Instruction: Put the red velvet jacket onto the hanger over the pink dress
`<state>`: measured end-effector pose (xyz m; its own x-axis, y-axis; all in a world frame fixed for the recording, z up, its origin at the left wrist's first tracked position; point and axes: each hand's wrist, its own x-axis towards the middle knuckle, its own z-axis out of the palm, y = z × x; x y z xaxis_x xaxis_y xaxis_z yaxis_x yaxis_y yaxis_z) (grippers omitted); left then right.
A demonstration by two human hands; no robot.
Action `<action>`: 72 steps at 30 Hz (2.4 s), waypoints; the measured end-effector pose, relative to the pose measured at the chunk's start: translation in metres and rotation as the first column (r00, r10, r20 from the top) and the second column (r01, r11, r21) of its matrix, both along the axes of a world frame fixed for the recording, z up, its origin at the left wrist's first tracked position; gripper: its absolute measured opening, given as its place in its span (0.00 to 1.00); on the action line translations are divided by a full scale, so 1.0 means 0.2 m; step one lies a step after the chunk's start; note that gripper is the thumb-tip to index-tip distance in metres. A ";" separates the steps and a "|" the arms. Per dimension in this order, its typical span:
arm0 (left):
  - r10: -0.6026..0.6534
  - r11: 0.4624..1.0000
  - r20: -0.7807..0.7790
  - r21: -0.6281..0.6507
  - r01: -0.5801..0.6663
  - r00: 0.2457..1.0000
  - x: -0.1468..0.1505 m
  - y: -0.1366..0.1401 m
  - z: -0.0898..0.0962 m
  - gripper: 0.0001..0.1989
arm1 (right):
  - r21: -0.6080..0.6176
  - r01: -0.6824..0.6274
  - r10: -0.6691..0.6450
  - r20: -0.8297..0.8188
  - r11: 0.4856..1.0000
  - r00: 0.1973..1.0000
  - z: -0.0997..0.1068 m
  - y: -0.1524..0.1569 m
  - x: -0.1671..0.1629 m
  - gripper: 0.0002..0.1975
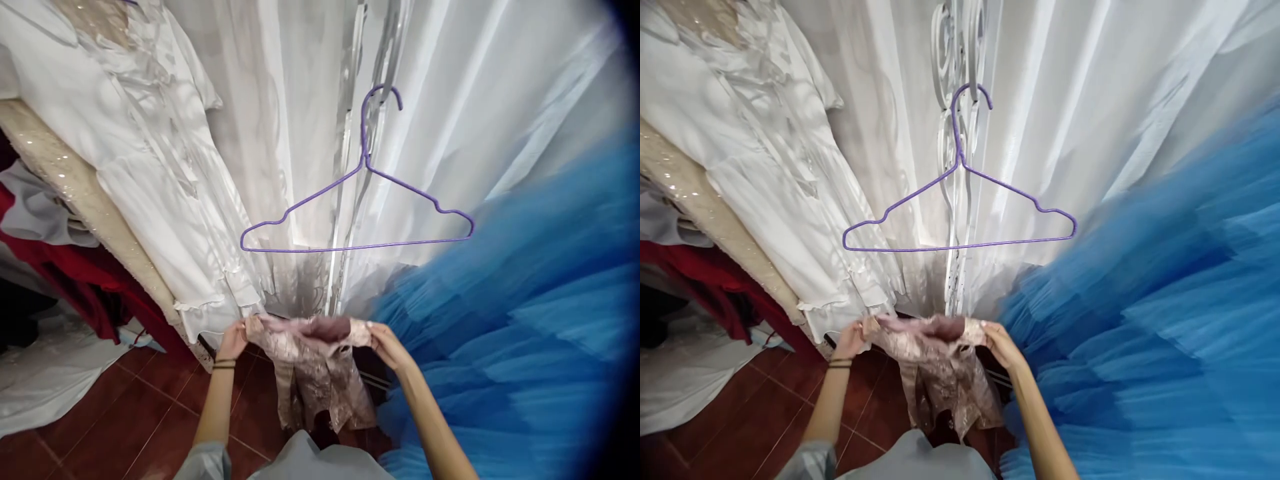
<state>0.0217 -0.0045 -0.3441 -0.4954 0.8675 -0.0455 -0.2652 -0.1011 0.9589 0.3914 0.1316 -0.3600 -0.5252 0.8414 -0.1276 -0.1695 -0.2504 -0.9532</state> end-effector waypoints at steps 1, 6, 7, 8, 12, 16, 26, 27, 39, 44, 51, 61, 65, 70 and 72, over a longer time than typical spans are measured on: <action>0.048 0.998 0.013 0.037 -0.049 0.999 -0.09 0.04 0.10 0.07 | 0.013 0.036 -0.035 -0.072 0.999 0.997 0.11 0.03 0.01 0.16; 0.274 0.896 -0.075 0.381 -0.226 0.959 -0.20 0.09 0.66 0.19 | 0.210 0.253 -0.203 -0.234 0.944 0.951 0.57 -0.01 -0.01 0.19; 0.296 0.870 -0.120 0.443 -0.216 0.947 -0.17 0.09 0.76 0.20 | 0.254 0.302 -0.244 -0.236 0.919 0.941 0.64 -0.04 -0.03 0.19; 0.312 0.849 -0.158 0.489 -0.201 0.937 -0.13 0.09 0.85 0.21 | 0.294 0.349 -0.282 -0.246 0.890 0.927 0.69 -0.06 -0.05 0.19; 0.351 0.823 -0.287 0.549 -0.147 0.892 0.02 0.11 1.11 0.18 | 0.441 0.472 -0.367 -0.305 0.763 0.879 0.82 -0.08 -0.08 0.19; 0.275 0.902 -0.556 0.431 -0.011 0.784 0.12 0.18 1.29 0.20 | 0.516 0.640 -0.518 -0.379 0.569 0.767 0.80 -0.07 0.02 0.16; 0.289 0.936 -0.646 0.346 -0.066 0.707 0.23 0.38 1.35 0.16 | 0.490 0.732 -0.689 -0.310 0.474 0.655 0.73 0.13 0.41 0.21; 0.327 0.927 -0.655 0.364 -0.094 0.681 0.23 0.38 1.34 0.16 | 0.497 0.733 -0.689 -0.317 0.465 0.652 0.75 0.19 0.45 0.22; 0.460 0.843 -0.673 0.535 -0.049 0.579 0.19 0.40 1.35 0.09 | 0.587 0.521 -0.381 -0.356 0.619 0.853 1.42 0.40 0.58 0.31; 0.425 0.863 -0.678 0.503 -0.044 0.600 0.24 0.42 1.30 0.07 | 0.495 0.594 -0.473 -0.359 0.635 0.805 1.29 0.42 0.67 0.20; 0.351 0.906 -0.731 0.423 -0.015 0.585 0.25 0.48 1.22 0.08 | 0.454 0.584 -0.488 -0.320 0.673 0.812 1.22 0.40 0.73 0.18; 0.199 0.955 -0.824 0.285 0.084 0.531 0.14 0.51 1.28 0.10 | 0.790 -0.050 -0.439 0.391 0.612 0.809 1.59 0.31 0.45 0.21; 0.062 0.960 -0.848 0.195 0.202 0.526 0.07 0.54 1.23 0.12 | 0.741 -0.266 -0.495 0.627 0.616 0.601 1.61 0.26 0.38 0.15; -0.011 0.950 -0.830 0.166 0.265 0.558 0.00 0.49 1.28 0.15 | 0.821 -0.295 -0.505 0.542 0.488 0.672 1.62 0.19 0.44 0.14; 0.007 0.946 -0.860 0.170 0.274 0.510 0.02 0.48 1.32 0.15 | 0.800 -0.310 -0.314 0.512 0.515 0.800 1.63 0.19 0.47 0.27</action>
